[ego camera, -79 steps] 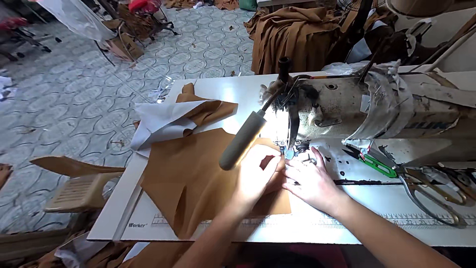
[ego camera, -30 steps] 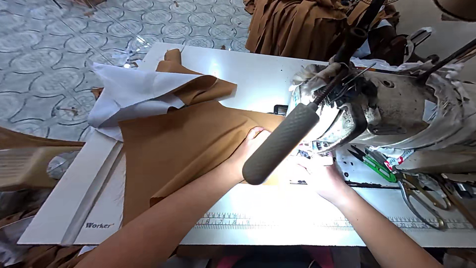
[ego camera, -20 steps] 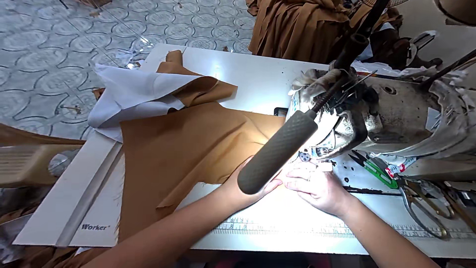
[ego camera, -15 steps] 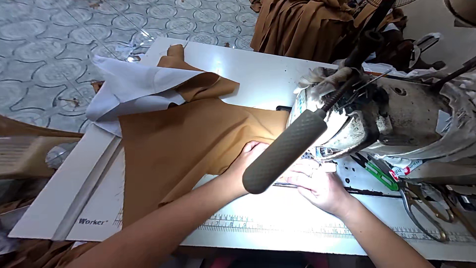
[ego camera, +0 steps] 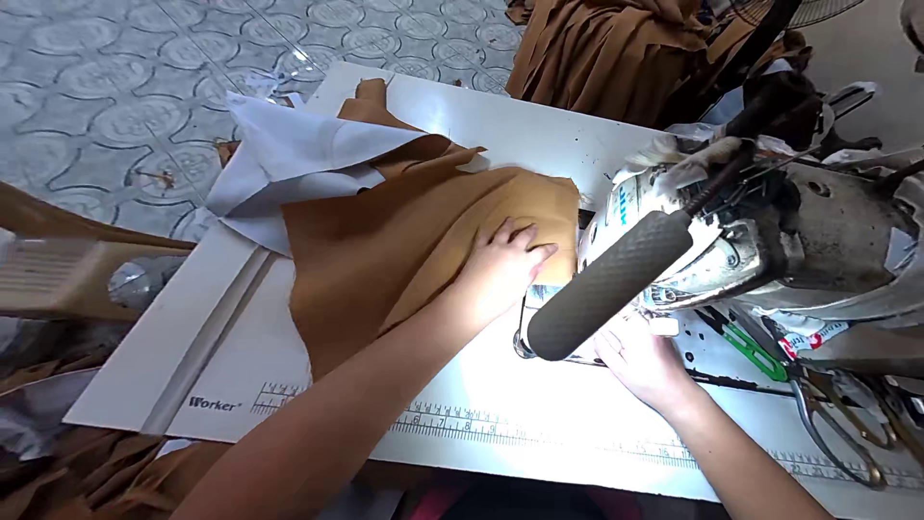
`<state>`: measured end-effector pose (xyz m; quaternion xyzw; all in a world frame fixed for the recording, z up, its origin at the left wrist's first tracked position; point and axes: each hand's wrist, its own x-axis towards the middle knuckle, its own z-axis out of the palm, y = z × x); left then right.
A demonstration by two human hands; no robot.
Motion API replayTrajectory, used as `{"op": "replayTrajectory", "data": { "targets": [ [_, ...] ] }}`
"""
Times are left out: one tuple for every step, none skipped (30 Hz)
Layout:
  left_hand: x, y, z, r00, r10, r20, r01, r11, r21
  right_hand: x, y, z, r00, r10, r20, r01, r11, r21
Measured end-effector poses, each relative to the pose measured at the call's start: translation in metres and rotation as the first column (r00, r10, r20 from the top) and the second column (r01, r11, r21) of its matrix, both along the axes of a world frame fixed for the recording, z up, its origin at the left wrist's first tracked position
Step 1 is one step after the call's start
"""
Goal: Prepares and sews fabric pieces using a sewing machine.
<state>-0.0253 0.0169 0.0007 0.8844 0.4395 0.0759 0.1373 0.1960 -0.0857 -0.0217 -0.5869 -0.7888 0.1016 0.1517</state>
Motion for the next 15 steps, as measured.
{"op": "replayTrajectory", "data": {
  "targets": [
    [-0.001,-0.01,0.013,0.986,0.067,-0.154,-0.088,0.986,-0.14,0.0,0.001,0.003,1.0,-0.001,0.007,0.002,0.999,-0.044],
    [-0.001,-0.022,0.023,0.961,0.084,-0.262,-0.148,0.961,-0.235,0.0,0.001,0.004,1.0,-0.012,0.0,0.012,0.997,-0.079],
    [-0.001,-0.035,0.035,0.933,0.055,-0.356,-0.174,0.934,-0.312,-0.001,0.001,0.005,0.999,-0.027,-0.018,0.025,0.995,-0.1],
    [0.001,-0.048,0.044,0.91,0.007,-0.415,-0.182,0.905,-0.385,0.0,0.001,0.004,0.999,-0.042,-0.032,0.039,0.993,-0.108],
    [0.001,-0.059,0.051,0.907,-0.031,-0.419,-0.156,0.901,-0.405,0.0,0.002,0.005,0.998,-0.048,-0.038,0.042,0.988,-0.146],
    [0.0,-0.067,0.052,0.92,-0.052,-0.387,-0.09,0.937,-0.338,0.0,0.003,0.006,0.999,-0.039,-0.027,0.034,0.985,-0.168],
    [-0.003,-0.072,0.045,0.951,-0.056,-0.304,-0.003,0.982,-0.19,0.0,0.004,0.006,1.0,-0.023,-0.014,0.02,0.985,-0.169],
    [-0.006,-0.071,0.031,0.981,-0.071,-0.179,0.072,0.997,-0.001,0.0,0.004,0.006,1.0,-0.009,-0.013,0.007,0.987,-0.163],
    [-0.006,-0.066,0.017,0.991,-0.113,-0.072,0.121,0.985,0.121,0.0,0.004,0.006,0.999,0.001,-0.032,-0.005,0.989,-0.149],
    [-0.006,-0.061,0.004,0.986,-0.168,0.011,0.163,0.968,0.19,-0.001,0.003,0.006,0.999,0.008,-0.044,-0.014,0.991,-0.133],
    [-0.005,-0.057,-0.004,0.975,-0.215,0.058,0.202,0.963,0.177,-0.001,0.002,0.008,0.998,0.013,-0.056,-0.02,0.992,-0.123],
    [-0.003,-0.056,-0.007,0.965,-0.248,0.087,0.237,0.965,0.114,-0.001,0.002,0.01,0.998,0.017,-0.065,-0.024,0.994,-0.11],
    [-0.001,-0.057,-0.01,0.96,-0.258,0.109,0.25,0.965,0.086,-0.001,0.002,0.011,0.997,0.021,-0.071,-0.027,0.995,-0.092],
    [0.001,-0.06,-0.013,0.958,-0.256,0.125,0.246,0.965,0.092,0.0,0.001,0.011,0.996,0.028,-0.079,-0.033,0.997,-0.066],
    [0.001,-0.063,-0.015,0.959,-0.25,0.136,0.24,0.967,0.087,0.0,0.001,0.011,0.996,0.031,-0.084,-0.036,0.998,-0.052]
  ]
}}
